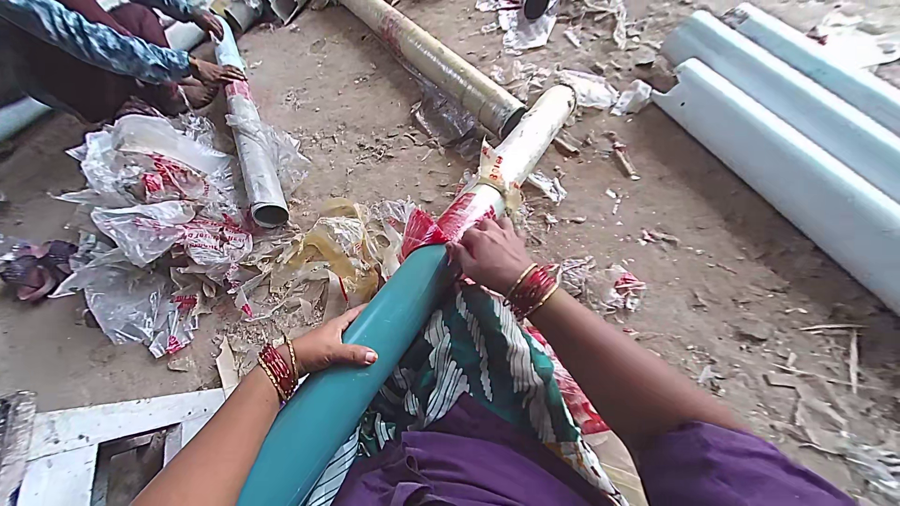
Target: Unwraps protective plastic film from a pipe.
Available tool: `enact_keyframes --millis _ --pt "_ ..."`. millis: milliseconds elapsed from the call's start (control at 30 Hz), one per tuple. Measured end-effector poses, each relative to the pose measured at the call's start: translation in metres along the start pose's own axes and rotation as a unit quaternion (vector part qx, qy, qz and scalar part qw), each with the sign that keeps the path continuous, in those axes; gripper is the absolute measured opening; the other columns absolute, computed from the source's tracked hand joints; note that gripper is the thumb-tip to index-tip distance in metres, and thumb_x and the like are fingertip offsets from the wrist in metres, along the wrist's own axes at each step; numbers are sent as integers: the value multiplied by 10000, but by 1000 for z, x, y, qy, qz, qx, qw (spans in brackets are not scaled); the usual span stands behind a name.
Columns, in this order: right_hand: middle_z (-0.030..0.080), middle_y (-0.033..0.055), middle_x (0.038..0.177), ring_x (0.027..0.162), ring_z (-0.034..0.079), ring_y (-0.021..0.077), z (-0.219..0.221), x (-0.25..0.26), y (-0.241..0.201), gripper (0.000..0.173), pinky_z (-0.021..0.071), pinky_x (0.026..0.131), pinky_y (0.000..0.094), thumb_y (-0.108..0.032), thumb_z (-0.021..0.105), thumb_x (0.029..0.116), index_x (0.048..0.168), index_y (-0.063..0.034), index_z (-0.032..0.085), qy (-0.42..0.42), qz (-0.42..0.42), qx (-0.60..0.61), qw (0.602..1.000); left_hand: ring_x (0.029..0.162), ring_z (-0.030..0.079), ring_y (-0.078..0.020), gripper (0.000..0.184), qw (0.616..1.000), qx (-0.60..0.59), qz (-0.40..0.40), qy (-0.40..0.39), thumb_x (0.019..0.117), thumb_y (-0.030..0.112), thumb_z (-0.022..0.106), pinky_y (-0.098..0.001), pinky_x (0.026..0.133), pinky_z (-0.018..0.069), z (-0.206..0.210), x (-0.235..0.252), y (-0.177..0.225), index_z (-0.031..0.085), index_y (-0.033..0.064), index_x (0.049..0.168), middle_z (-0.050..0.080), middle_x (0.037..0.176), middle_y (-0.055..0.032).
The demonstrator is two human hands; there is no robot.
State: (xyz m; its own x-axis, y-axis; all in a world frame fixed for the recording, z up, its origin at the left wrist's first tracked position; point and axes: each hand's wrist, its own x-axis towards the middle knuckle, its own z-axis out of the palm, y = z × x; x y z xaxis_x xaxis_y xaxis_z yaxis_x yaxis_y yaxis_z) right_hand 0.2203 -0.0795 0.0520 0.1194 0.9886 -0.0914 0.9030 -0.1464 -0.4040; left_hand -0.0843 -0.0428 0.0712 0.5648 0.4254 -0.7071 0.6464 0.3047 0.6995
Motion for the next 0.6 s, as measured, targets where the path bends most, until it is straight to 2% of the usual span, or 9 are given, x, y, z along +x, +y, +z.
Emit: enact_keyframes --millis 100,167,233,267,333,400,467,500,600 --pt "595 280 1307 1366 425 557 6 -7 -4 697 372 977 763 -646 639 903 1363 -122 620 60 -64 -5 996 978 702 -81 1045 1000 -2 -2 -1 712 208 793 -257 843 607 0 -1 1 220 72 1574 641 1229 -52" --pt "590 273 1297 1268 513 521 14 -12 -12 735 419 931 707 -627 653 907 1462 -155 555 54 -57 -16 997 973 704 -72 1053 1000 -4 -3 -3 707 211 796 -248 839 608 0 0 2 213 72 1574 644 1223 -46" --pt "665 282 1132 1105 629 502 29 -15 -15 450 452 912 692 -365 643 986 1319 -63 667 142 -76 -11 987 976 701 -65 1074 1000 -8 0 -7 699 219 798 -241 841 604 0 0 1 197 70 1577 637 1231 -47" --pt "705 244 997 996 686 464 38 -14 -12 262 475 891 677 -200 617 978 1154 -41 729 207 -91 -21 974 980 700 -64 1079 1000 -6 1 -7 698 225 799 -240 840 604 0 0 1 193 70 1578 634 1238 -50" --pt "732 196 872 925 722 421 43 -15 -8 166 469 918 677 -19 607 909 991 -36 750 262 -97 -42 959 1023 701 -100 1096 1000 28 -9 11 693 253 809 -270 857 607 1 -1 1 197 81 1586 616 1295 -79" --pt "721 191 833 892 719 405 39 -15 -9 123 484 889 648 25 641 865 933 -10 738 273 -82 -75 955 1278 588 -274 1196 988 146 -24 49 744 324 837 -425 1018 528 -1 -6 10 94 83 1650 390 1574 -202" --pt "705 237 907 979 693 437 29 -12 -12 109 508 829 613 30 678 836 936 42 720 237 -45 -95 966 1475 368 -401 1276 955 277 -30 100 783 348 877 -541 1138 399 4 -13 32 -10 68 1657 58 1705 -243" --pt "684 273 968 1041 663 465 21 -11 -14 140 511 815 611 17 671 858 977 77 712 192 -21 -99 976 1522 285 -413 1271 937 326 -26 124 783 314 874 -558 1170 358 13 -15 47 -16 59 1655 -9 1711 -237" --pt "650 309 1165 1186 596 476 -4 -4 -23 341 478 911 607 -184 578 997 1165 101 661 -1 31 -97 995 1540 214 -453 1054 880 443 -40 165 864 201 750 -596 1191 305 61 -7 93 69 -7 1640 62 1707 -241"
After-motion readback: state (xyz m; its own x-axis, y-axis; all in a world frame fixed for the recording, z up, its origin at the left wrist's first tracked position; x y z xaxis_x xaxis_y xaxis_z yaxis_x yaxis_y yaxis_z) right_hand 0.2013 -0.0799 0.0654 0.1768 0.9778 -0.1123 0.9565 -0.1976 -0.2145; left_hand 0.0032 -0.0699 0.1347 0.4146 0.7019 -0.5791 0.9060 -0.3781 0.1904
